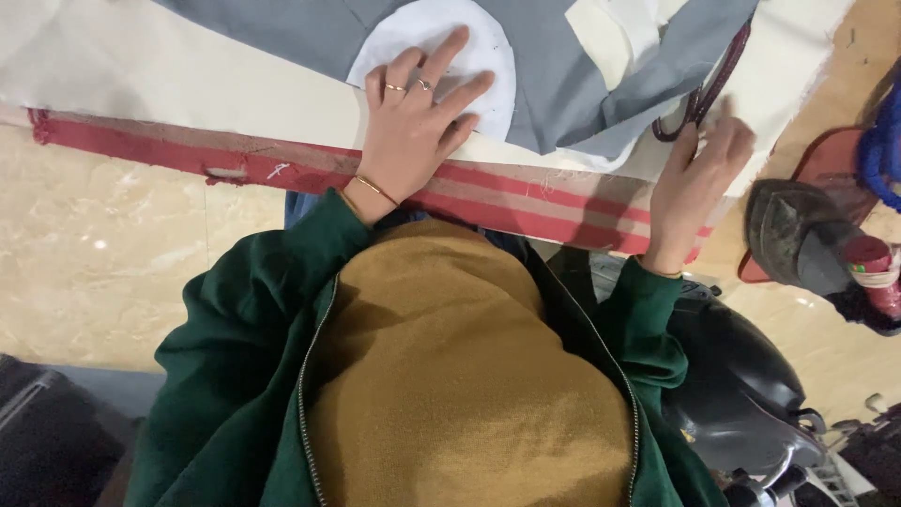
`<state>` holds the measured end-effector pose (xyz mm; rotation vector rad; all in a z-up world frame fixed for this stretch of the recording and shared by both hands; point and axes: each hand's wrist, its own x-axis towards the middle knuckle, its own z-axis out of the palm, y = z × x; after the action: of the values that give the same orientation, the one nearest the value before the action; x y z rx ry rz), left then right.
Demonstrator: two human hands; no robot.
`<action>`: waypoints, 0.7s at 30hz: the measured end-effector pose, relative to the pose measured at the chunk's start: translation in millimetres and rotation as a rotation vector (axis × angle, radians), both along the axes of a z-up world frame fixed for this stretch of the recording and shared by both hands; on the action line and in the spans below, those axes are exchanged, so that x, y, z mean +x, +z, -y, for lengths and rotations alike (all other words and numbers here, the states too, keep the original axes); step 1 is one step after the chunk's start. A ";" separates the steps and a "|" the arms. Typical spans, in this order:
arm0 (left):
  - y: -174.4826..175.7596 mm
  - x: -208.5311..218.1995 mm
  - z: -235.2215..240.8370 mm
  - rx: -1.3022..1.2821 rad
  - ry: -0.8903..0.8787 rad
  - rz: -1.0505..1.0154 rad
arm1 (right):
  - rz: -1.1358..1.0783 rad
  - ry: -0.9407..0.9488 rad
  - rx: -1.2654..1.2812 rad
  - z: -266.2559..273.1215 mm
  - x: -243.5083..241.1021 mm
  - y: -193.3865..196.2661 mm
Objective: Cutting out fabric pieces using a paper template and scissors on a work table in a garment factory.
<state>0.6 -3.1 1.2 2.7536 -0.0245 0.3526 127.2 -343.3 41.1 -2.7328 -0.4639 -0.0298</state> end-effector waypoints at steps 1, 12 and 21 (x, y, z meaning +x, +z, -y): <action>-1.4 -0.1 0.8 0.001 0.007 0.002 | 0.002 0.007 0.001 -5.7 1.7 4.3; -13.2 -1.9 -2.8 -0.060 -0.105 0.031 | -0.168 -0.168 0.319 -40.8 18.6 13.4; -2.0 -2.1 -1.4 0.201 -0.043 -0.124 | 0.019 -0.437 0.696 58.1 2.6 18.8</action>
<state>-1.5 -1.7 -0.8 2.9635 -0.0918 0.1764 129.8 -401.4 59.9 -2.0888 0.1384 -0.2755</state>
